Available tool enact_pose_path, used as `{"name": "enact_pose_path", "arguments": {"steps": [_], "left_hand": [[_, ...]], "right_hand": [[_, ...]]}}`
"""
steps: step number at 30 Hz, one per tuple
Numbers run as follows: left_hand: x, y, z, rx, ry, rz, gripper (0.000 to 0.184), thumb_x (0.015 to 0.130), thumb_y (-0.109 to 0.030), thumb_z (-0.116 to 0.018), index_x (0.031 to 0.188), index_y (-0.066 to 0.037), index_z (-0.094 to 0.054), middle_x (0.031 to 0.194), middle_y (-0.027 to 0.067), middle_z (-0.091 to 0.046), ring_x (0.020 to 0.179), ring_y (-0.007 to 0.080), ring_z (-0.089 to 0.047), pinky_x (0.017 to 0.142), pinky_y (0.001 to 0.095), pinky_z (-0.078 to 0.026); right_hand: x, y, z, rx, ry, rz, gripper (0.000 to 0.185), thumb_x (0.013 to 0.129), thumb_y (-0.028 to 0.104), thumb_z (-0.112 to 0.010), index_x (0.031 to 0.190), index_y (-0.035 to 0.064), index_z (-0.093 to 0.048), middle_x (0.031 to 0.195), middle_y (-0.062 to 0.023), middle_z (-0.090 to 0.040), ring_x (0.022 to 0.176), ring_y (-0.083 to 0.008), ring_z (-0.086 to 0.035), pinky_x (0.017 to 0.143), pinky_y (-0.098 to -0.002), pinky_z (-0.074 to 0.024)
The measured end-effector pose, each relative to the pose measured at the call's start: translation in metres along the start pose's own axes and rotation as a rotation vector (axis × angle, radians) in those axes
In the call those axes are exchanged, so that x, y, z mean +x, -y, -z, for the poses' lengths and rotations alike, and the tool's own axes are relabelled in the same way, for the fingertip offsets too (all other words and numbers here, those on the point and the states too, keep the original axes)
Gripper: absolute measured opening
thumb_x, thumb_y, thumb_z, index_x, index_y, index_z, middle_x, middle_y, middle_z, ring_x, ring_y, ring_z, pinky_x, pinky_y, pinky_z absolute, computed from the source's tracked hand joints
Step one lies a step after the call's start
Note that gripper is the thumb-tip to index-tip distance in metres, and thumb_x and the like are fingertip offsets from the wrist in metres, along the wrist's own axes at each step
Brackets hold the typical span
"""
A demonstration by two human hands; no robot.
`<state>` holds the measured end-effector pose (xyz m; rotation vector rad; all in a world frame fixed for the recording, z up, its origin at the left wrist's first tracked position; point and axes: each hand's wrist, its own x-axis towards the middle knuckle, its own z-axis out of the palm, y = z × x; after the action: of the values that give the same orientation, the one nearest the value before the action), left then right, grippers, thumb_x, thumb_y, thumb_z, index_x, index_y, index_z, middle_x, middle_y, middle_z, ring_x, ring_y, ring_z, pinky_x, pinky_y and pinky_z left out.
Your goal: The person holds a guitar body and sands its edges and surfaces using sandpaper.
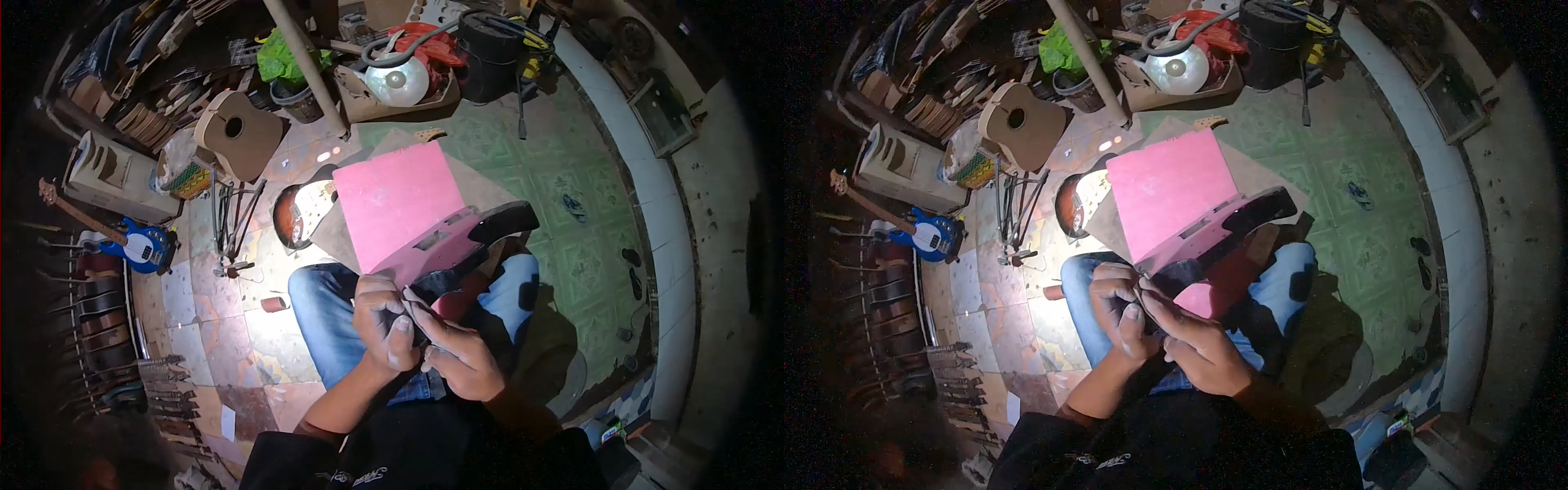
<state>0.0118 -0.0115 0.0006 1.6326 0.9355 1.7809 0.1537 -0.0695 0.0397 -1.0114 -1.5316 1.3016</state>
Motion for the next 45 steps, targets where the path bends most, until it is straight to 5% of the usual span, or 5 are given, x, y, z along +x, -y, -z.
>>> {"name": "enact_pose_path", "arguments": {"steps": [13,18,21,26,45], "left_hand": [[0.003,0.002,0.001,-0.034,0.014,0.022,0.027,0.092,-0.028,-0.057,0.089,-0.003,-0.049,0.082,0.0144,-0.051,0.075,0.0252,-0.048,0.072,0.0401,-0.044],[0.005,0.001,-0.003,-0.023,-0.002,0.015,0.029,0.093,-0.03,-0.056,0.089,-0.003,-0.048,0.083,0.0142,-0.051,0.075,0.0254,-0.049,0.073,0.0405,-0.044],[0.001,0.002,0.0,-0.035,0.036,0.069,0.033,0.092,-0.036,-0.057,0.091,-0.005,-0.044,0.087,0.0115,-0.047,0.077,0.0207,-0.044,0.073,0.0364,-0.039],[0.003,0.001,-0.004,-0.033,0.032,0.035,0.033,0.093,-0.037,-0.056,0.091,-0.006,-0.045,0.086,0.0116,-0.048,0.077,0.0207,-0.044,0.073,0.037,-0.039],[0.0,0.002,-0.001,-0.058,0.005,0.05,0.031,0.095,-0.033,-0.055,0.091,-0.003,-0.049,0.086,0.0139,-0.051,0.078,0.0243,-0.049,0.077,0.0415,-0.045]], "right_hand": [[0.008,-0.023,0.005,-0.515,-0.068,0.017,0.065,0.088,-0.014,-0.042,0.153,-0.0032,-0.044,0.16,-0.0227,-0.042,0.139,-0.0288,-0.055,0.094,-0.035,-0.0558],[0.002,0.011,0.005,0.278,0.045,-0.346,0.067,0.085,-0.014,-0.043,0.151,-0.003,-0.046,0.158,-0.0248,-0.043,0.14,-0.0323,-0.053,0.098,-0.0365,-0.0542],[0.007,-0.024,0.007,-0.483,-0.055,-0.013,0.065,0.089,-0.013,-0.042,0.153,-0.0025,-0.044,0.157,-0.0249,-0.044,0.142,-0.0308,-0.051,0.097,-0.0323,-0.0541],[-0.004,0.012,0.006,0.202,0.059,-0.295,0.068,0.087,-0.014,-0.044,0.153,-0.0002,-0.045,0.155,-0.0271,-0.046,0.143,-0.0327,-0.05,0.101,-0.0329,-0.0516],[0.003,-0.018,0.006,-0.068,-0.001,-0.033,0.067,0.087,-0.018,-0.043,0.151,0.0015,-0.048,0.158,-0.0264,-0.042,0.125,-0.0317,-0.065,0.091,-0.0324,-0.0564]]}}
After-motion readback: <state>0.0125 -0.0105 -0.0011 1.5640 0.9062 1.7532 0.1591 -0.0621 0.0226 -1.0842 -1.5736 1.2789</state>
